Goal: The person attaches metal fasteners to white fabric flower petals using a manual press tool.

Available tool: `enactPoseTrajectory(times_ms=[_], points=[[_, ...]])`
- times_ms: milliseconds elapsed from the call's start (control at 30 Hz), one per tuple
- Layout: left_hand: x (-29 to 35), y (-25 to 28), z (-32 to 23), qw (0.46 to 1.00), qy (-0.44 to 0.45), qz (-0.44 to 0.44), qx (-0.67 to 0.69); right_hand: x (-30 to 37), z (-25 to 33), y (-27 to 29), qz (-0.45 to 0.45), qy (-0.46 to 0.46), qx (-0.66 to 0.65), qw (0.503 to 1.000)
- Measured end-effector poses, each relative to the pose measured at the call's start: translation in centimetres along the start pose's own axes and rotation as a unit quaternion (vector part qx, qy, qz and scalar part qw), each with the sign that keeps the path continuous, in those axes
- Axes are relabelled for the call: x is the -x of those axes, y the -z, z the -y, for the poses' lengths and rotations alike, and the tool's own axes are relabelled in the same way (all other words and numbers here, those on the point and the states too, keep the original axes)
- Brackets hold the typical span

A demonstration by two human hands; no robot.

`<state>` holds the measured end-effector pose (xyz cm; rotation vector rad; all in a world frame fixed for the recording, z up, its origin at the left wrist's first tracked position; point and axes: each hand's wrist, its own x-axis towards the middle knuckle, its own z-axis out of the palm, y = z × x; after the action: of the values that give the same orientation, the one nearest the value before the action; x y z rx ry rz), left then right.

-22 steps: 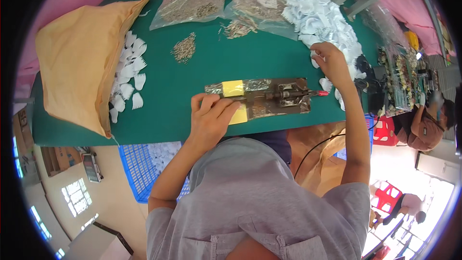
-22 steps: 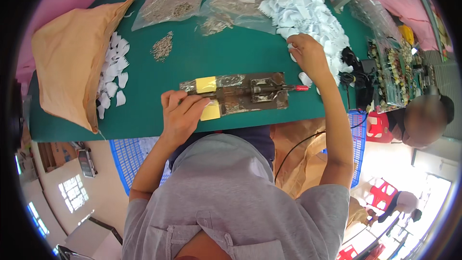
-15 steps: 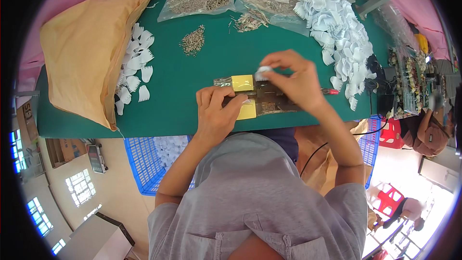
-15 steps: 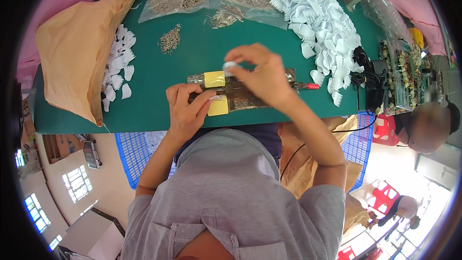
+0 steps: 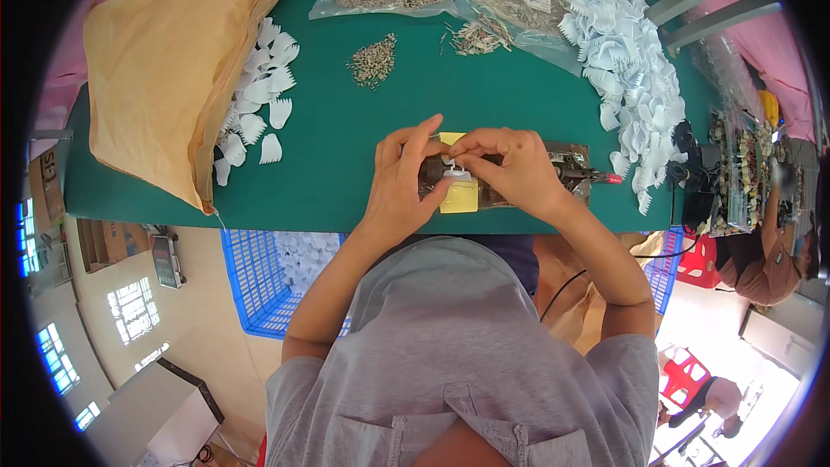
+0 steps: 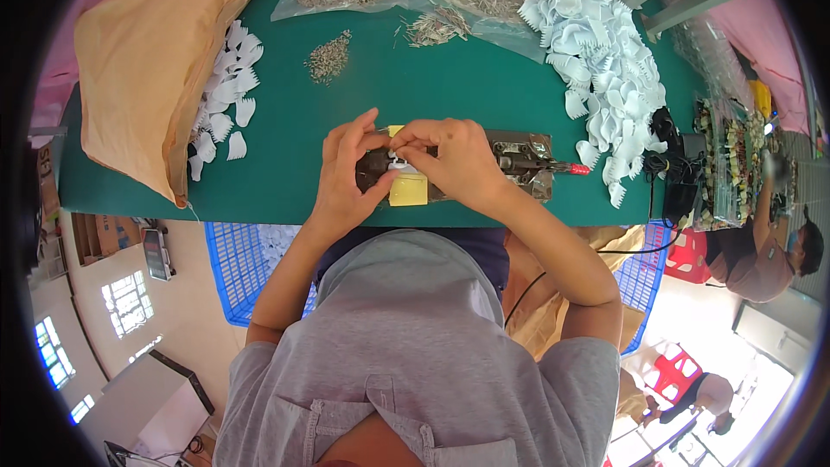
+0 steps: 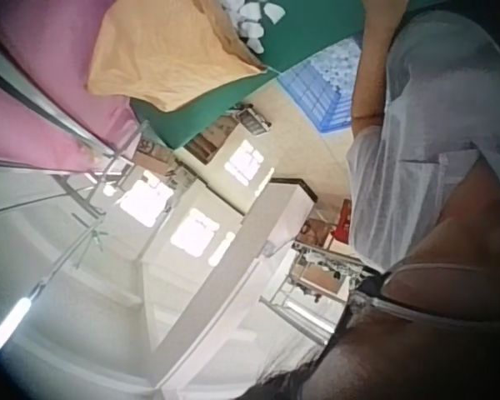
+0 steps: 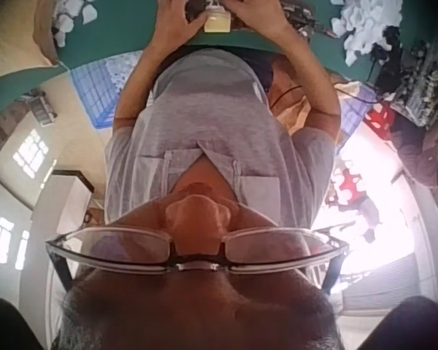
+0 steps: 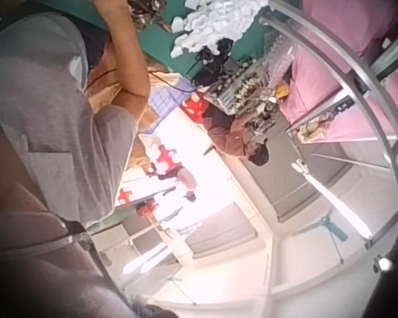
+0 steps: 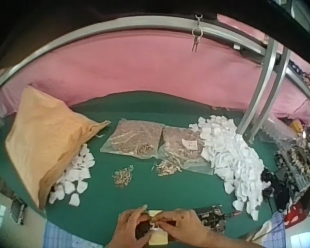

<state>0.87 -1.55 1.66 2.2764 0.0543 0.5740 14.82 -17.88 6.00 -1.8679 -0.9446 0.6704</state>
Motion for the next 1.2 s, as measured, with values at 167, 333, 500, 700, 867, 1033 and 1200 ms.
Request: enactPoseTrajectory(times_ms=[167,333,500,700,867,1033,1200], points=[[-0.3,0.2,0.1,0.996,0.042,0.044,0.062,0.6,-0.7,-1.1,-0.063,0.04,0.0,0.997],[-0.2,-0.4,0.8,0.995,0.045,0.038,0.083,1.1,-0.7,-1.1,-0.069,0.031,0.03,0.997],[0.3,-1.2,1.1,0.989,0.048,0.024,0.137,1.1,-0.6,-0.3,-0.032,0.058,0.131,0.989],[0.5,-1.3,1.2,0.989,0.061,0.013,0.132,0.4,0.0,-0.6,-0.045,-0.073,-0.002,0.996],[0.2,-1.2,1.1,0.99,0.061,0.017,0.128,1.1,-0.2,-0.9,-0.048,-0.012,0.039,0.998],[0.6,-1.1,1.6,0.995,0.035,0.017,0.093,0.0,-0.5,0.5,-0.035,0.011,0.021,0.999],[0.2,-1.1,1.4,0.997,-0.018,0.017,0.069,-6.3,-4.2,7.7,-0.171,-0.055,0.115,0.977]])
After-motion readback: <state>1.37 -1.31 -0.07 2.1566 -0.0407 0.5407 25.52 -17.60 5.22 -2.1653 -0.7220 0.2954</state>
